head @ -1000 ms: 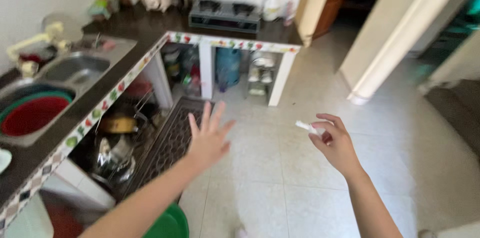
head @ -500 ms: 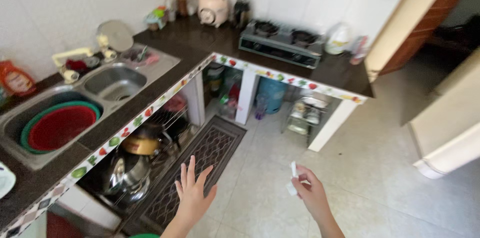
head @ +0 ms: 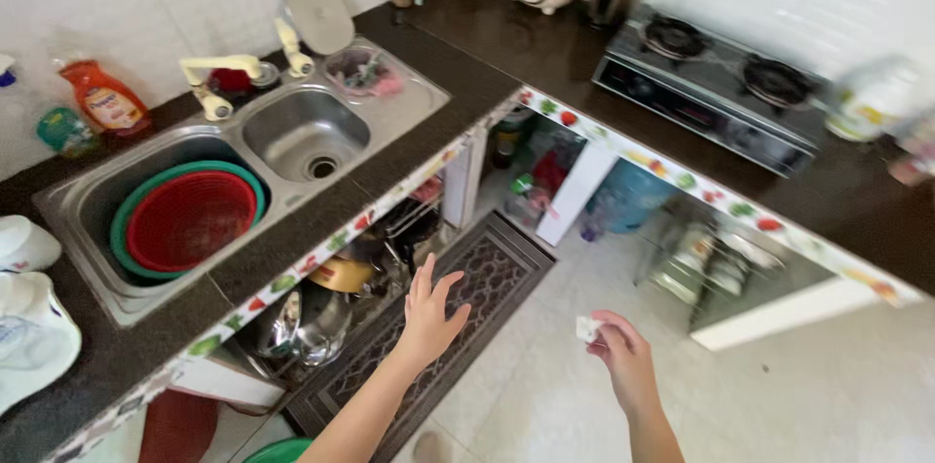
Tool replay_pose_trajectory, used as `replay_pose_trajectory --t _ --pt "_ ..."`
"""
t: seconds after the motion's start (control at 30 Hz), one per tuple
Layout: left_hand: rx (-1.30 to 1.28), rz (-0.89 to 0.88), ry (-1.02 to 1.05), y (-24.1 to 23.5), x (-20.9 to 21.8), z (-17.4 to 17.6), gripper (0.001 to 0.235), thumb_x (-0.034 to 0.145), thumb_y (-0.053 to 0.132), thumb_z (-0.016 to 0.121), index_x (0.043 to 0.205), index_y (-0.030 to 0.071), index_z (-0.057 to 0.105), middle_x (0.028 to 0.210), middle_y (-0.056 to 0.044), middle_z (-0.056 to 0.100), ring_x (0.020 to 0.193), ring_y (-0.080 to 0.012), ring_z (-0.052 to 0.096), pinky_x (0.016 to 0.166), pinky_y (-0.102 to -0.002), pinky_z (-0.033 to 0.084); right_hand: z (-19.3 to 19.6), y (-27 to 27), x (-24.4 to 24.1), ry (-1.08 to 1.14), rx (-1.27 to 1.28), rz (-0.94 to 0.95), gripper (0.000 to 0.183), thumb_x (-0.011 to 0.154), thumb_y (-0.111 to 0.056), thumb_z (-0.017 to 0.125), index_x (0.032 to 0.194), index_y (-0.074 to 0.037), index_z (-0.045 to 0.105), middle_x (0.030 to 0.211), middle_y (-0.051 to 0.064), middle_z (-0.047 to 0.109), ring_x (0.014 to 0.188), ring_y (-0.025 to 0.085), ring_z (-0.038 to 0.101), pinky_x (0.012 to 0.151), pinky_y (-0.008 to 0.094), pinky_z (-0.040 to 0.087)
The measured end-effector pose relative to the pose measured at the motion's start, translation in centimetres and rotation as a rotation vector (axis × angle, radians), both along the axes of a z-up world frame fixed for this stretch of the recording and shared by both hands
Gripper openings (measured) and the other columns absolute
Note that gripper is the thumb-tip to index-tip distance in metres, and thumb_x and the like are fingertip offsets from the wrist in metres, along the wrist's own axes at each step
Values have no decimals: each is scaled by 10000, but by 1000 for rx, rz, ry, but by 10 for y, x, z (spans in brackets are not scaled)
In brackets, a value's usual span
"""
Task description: The person wipes a black induction cooktop with a white paper towel, then scrubs the stainless steel sink with a red sponge under running water. They dry their hands and wipe the gas stovetop with a fresh paper towel.
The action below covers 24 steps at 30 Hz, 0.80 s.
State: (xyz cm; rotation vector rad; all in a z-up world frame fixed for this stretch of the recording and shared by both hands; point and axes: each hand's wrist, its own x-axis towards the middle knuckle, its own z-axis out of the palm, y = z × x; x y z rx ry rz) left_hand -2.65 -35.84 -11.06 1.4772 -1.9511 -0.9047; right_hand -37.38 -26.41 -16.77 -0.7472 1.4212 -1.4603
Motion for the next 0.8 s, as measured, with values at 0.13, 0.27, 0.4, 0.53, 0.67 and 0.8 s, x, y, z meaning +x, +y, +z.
replay_pose_trajectory --t 0.13,0.27,0.4,0.53,0.67,0.8 --pt "-102 43 24 -75 11 -19 549 898 267 757 1399 202 541 1663 -197 157 1520 -440 170 1162 -609 243 -22 -76 -1 -67 -20 -4 262 1008 -185 597 1193 -12 663 1065 110 678 896 209 659 781 368 558" --pt "-122 84 37 -144 15 -50 541 869 245 771 1367 185 568 1639 -222 209 1492 -448 239 1149 -571 289 -50 -155 -6 47 -5 0 285 967 -151 669 1194 21 640 1069 81 660 906 191 642 770 353 542" --pt "-262 189 55 -213 29 -81 517 854 236 786 1332 178 597 1614 -235 273 1457 -453 333 1171 -520 345 -76 -259 -13 77 24 23 431 887 -132 681 1291 -61 549 1063 52 666 938 150 666 753 322 527" --pt "-141 341 78 -275 61 -90 488 865 203 766 1319 153 592 1626 -248 247 1443 -463 339 1141 -507 361 -83 -380 -5 154 -27 173 379 927 -124 718 1254 -19 557 1008 99 658 790 170 625 668 320 511" --pt "138 546 119 -308 97 -82 462 907 216 716 1341 161 569 1629 -204 221 1475 -420 291 1088 -492 402 -71 -497 53 84 82 419 340 896 -115 729 1195 -30 590 912 98 668 666 151 638 558 297 533" --pt "128 704 199 -318 132 -87 424 906 244 685 1308 155 588 1592 -171 334 1501 -362 349 920 -473 517 -44 -618 153 162 -16 657 375 902 -117 702 1254 -50 593 976 47 698 732 110 658 605 263 551"
